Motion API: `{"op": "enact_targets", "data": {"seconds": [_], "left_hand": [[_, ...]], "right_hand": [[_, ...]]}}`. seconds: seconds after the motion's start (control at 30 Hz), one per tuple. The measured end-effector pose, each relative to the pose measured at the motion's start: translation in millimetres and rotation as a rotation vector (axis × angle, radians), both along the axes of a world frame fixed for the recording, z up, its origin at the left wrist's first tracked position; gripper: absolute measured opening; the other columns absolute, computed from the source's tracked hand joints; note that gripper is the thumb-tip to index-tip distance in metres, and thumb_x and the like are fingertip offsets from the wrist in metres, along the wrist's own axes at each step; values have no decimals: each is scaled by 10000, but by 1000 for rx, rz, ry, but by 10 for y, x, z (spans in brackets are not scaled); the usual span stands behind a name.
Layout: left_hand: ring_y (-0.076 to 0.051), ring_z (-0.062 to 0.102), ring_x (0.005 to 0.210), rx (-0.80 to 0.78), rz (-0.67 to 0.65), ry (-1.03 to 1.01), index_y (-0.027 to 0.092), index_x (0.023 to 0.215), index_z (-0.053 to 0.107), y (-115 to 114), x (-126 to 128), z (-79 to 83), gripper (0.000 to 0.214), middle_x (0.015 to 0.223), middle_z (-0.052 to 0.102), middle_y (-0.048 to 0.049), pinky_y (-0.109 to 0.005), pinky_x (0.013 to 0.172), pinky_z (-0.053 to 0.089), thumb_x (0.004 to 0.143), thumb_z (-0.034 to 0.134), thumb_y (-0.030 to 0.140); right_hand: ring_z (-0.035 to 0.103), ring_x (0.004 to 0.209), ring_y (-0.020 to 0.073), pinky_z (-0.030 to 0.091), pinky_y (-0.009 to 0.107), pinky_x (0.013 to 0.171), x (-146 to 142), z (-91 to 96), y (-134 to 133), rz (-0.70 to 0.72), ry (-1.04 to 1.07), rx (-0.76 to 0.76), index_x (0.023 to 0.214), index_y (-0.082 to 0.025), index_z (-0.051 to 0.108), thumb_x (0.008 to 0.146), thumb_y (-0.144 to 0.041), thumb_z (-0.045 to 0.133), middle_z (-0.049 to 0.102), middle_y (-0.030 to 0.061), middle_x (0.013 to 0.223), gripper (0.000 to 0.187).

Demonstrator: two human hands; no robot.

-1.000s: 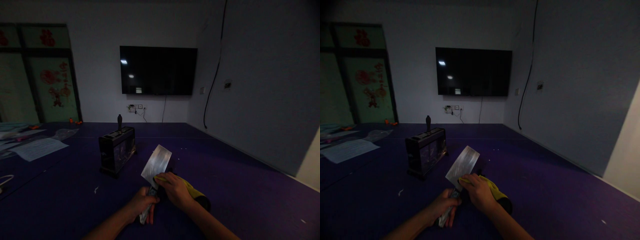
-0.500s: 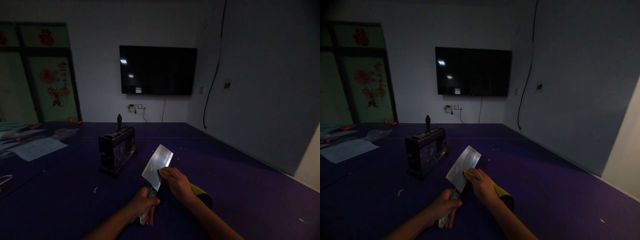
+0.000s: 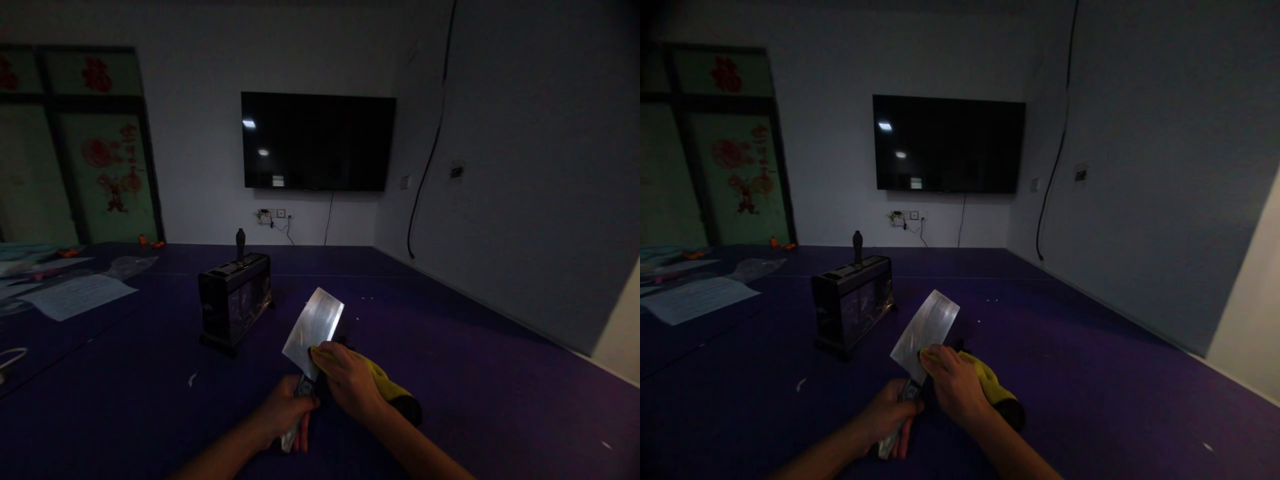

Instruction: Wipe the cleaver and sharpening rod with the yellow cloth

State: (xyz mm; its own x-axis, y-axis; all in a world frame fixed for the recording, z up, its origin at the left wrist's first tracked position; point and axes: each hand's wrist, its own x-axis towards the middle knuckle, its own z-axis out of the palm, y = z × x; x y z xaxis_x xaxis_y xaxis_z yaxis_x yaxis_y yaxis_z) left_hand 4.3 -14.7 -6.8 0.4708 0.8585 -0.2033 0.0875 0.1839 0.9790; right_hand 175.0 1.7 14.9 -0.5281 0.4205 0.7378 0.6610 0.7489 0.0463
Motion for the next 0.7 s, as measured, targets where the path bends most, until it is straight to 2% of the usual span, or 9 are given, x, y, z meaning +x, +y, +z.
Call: {"op": "enact_targets", "data": {"seconds": [0.3,0.7], "left_hand": [[-129,496,312,7,-7,-43,150,663,471,7,12,6,279,377,450,51,-172,285,293,662,552,417],[-130,491,305,16,-1,15,169,789,434,5,-2,-13,223,376,455,73,-165,283,299,686,523,345]], "right_hand": [[582,817,164,499,281,676,-87,63,-107,101,-28,-55,1046,-220,602,839,-109,394,629,60,981,314],[580,845,164,507,287,691,25,3,28,49,23,-14,1031,-231,620,836,-103,408,624,62,993,316]]}}
